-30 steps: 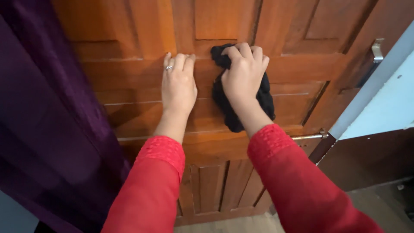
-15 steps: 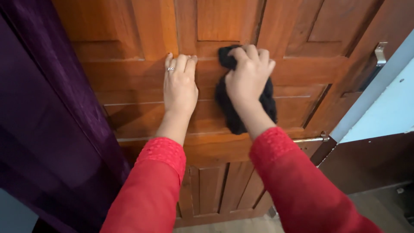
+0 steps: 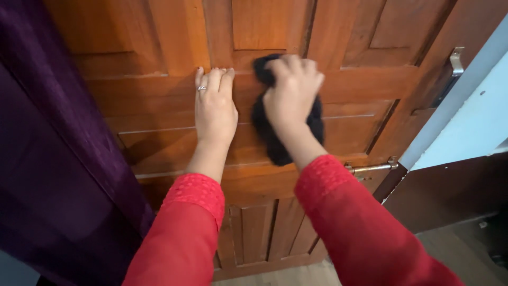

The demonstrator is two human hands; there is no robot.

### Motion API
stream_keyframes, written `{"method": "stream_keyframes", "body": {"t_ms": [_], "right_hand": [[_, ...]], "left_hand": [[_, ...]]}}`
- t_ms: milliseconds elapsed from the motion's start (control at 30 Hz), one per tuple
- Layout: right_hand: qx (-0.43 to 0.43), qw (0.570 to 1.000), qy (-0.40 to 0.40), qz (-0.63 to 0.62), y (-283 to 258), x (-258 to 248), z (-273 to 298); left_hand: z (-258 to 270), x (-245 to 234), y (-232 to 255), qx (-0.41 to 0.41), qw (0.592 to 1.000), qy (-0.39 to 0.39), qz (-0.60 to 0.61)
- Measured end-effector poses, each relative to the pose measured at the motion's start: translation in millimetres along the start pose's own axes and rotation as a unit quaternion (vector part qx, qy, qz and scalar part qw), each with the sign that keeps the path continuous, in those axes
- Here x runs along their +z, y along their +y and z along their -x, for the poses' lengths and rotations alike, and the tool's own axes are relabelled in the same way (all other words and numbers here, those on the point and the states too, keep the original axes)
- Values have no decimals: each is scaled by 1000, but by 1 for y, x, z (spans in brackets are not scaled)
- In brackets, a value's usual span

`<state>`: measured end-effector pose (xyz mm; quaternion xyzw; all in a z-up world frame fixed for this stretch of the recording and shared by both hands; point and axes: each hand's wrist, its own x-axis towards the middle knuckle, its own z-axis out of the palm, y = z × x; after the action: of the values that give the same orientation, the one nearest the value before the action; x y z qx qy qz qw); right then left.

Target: Cleaning a wooden door with a black cloth.

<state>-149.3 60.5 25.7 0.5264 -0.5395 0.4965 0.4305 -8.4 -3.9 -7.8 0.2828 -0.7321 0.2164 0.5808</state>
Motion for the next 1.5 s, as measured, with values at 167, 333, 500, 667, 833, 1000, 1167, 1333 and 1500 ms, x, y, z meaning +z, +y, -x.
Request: {"method": "stream_keyframes", "body": {"t_ms": [167,333,500,667,833,1000,1167,1333,1500], "right_hand": [[-72,993,-42,-85,-7,1,-2],[-69,994,-64,-59,22,-10,-8],[23,999,-42,2,-8,2,-7],[-68,992,-74,-75,-2,-12,-11],[-7,999,-37,-17,17,-10,-8],[-87,992,-45,-86,-35,2,-4],[-61,991,-75,-89,-17,1,-13],[16,1000,1,0,-12,1,-1],[-102,985,-49,-130,-55,10,-6]], "left_hand": [[0,-2,2,-13,1000,-8,-6],[-3,-3,-3,0,1000,-10,-13],[-4,-4,1,-3,1000,-7,-7],[-1,-6,-3,-2,1000,-27,2],[0,-23,-19,30,999,-39,-9],[-3,-39,-19,-53,999,4,-10],[-2,-45,-23,-115,993,35,11],[14,-41,-34,-173,983,42,36],[18,-39,-38,-161,986,26,-36]]}}
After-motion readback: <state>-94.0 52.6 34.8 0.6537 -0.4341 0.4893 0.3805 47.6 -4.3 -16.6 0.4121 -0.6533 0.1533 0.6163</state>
